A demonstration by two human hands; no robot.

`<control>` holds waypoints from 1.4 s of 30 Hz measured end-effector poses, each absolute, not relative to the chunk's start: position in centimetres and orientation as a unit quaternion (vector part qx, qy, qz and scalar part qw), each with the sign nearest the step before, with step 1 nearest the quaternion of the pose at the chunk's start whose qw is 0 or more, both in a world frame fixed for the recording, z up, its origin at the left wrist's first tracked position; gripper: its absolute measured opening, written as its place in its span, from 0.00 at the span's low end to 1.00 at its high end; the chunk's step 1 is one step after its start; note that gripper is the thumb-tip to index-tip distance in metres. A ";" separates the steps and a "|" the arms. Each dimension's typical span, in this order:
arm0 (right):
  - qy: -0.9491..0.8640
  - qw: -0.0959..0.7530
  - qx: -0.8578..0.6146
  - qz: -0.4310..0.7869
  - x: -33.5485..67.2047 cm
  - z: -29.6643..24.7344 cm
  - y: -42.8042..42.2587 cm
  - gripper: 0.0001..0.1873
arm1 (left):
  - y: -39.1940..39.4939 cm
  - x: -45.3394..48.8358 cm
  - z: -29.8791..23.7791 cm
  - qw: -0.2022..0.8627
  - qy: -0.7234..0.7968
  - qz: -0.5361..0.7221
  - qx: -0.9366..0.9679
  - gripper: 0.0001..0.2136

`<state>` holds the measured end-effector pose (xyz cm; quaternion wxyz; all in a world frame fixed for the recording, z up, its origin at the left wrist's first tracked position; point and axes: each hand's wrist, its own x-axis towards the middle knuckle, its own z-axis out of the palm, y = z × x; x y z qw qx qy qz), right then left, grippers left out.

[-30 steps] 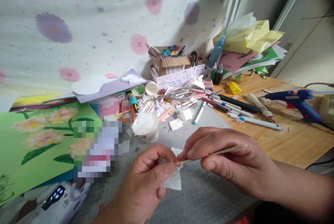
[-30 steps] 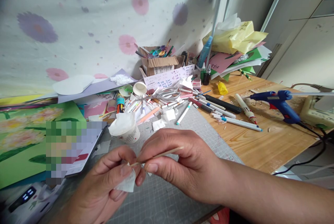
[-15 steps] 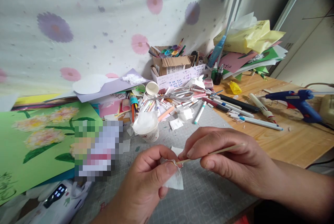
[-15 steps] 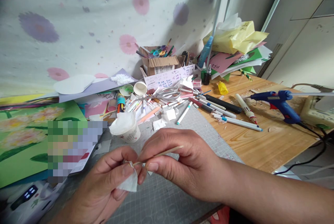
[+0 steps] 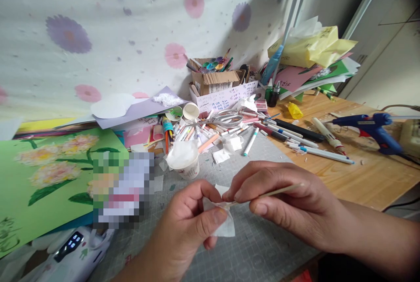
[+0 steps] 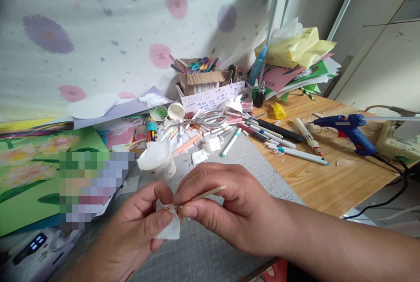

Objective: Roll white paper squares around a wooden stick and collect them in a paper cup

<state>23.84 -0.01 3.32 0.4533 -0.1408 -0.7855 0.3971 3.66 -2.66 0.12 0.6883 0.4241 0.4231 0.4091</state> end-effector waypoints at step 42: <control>-0.531 0.602 -0.283 0.524 24.4 1.0 3.4 0.06 | 1.8 -1.0 2.2 0.255 0.631 0.476 0.556 0.09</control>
